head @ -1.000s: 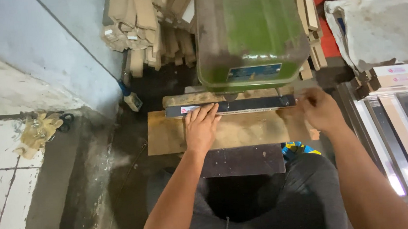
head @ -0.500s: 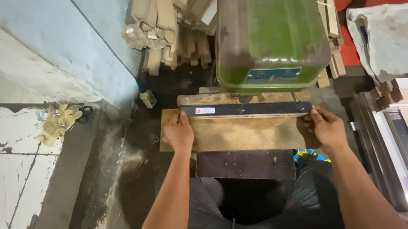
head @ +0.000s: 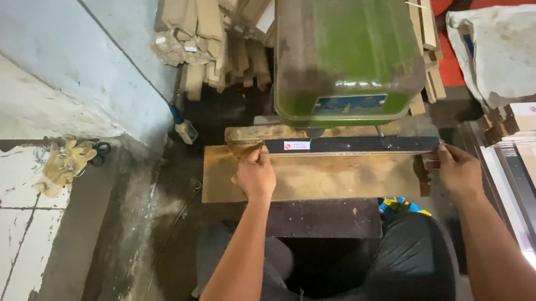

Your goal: Operating a punch machine to process thin strips of material by aligning them under the punch head and activating the machine.

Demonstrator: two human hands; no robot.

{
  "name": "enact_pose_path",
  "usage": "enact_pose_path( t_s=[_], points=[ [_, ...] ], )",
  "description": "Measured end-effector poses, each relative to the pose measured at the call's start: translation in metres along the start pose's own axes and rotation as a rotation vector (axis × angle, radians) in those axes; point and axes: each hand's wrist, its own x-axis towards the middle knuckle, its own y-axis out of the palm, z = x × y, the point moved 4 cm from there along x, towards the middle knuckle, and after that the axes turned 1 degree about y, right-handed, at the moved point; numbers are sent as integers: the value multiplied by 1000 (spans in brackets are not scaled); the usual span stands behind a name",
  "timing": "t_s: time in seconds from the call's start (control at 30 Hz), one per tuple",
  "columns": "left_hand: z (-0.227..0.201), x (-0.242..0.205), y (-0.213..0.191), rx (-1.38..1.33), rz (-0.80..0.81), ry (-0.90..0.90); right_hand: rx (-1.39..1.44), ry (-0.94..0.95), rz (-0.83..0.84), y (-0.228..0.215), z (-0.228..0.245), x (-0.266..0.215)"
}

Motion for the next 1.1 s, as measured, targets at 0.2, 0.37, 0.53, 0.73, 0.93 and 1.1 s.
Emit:
enact_pose_path(
  t_s=[0.2,0.37,0.53,0.73,0.93,1.1],
  points=[
    [5,8,6,34,-52,116,-9,46,-14,4,2,0],
    [0,2,5,16,-80,98,12,10,-7,3,-2,2],
    [-2,-2,3,7,-68,129,-36,-68,-70,3,-17,13],
    [-7,-33,12,70,-375,596,-146,-356,-14,-5,91,-68],
    [-13,-56,38,355,-183,889,-188,-241,294,10,159,-117],
    [-8,-54,44,277,-359,958,-293,-386,285,47,141,-79]
  ],
)
